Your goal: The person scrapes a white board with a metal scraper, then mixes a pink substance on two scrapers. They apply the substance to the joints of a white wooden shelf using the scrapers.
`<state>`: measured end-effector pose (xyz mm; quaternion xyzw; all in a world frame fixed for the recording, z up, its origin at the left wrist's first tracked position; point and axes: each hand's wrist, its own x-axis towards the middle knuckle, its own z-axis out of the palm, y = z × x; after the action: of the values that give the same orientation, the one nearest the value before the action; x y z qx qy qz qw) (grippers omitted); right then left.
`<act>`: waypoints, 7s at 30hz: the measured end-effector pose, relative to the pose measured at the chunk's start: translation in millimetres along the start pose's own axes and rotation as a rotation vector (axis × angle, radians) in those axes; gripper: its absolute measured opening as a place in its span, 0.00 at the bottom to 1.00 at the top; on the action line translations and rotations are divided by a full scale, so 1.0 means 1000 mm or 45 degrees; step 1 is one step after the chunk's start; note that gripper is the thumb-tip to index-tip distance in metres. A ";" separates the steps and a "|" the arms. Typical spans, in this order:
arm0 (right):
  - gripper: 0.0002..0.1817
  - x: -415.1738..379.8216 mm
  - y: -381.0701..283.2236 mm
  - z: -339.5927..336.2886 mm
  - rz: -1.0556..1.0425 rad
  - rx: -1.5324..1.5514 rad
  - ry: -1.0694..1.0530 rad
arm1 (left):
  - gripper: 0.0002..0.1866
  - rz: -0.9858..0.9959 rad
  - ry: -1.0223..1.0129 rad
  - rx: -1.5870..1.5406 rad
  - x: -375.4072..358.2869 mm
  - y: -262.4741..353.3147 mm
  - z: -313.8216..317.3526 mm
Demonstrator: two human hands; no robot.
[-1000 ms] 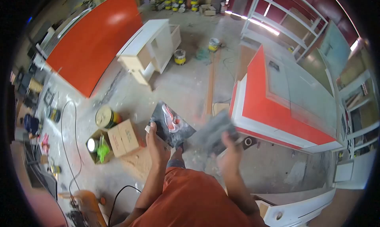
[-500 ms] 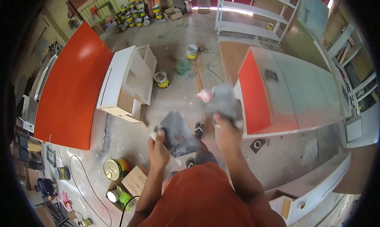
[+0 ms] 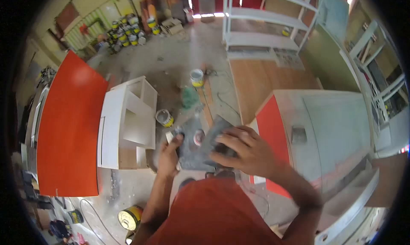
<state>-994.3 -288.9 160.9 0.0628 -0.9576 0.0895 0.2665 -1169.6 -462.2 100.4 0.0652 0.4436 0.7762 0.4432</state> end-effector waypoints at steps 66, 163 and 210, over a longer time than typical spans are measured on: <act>0.17 0.077 1.088 -0.170 1.423 1.328 2.114 | 0.16 0.440 -0.970 1.346 0.991 -0.083 0.676; 0.19 -0.051 1.696 -0.445 -0.282 0.103 -0.193 | 0.20 0.198 0.191 -0.274 1.233 -0.355 1.143; 0.17 -0.110 1.895 -0.377 1.242 1.913 0.534 | 0.20 0.815 0.816 0.045 1.431 -0.373 1.324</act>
<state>-1030.3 1645.7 159.8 -0.2090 -0.5001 0.8003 0.2565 -1137.0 1520.7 195.9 -0.0370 0.5293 0.8474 0.0200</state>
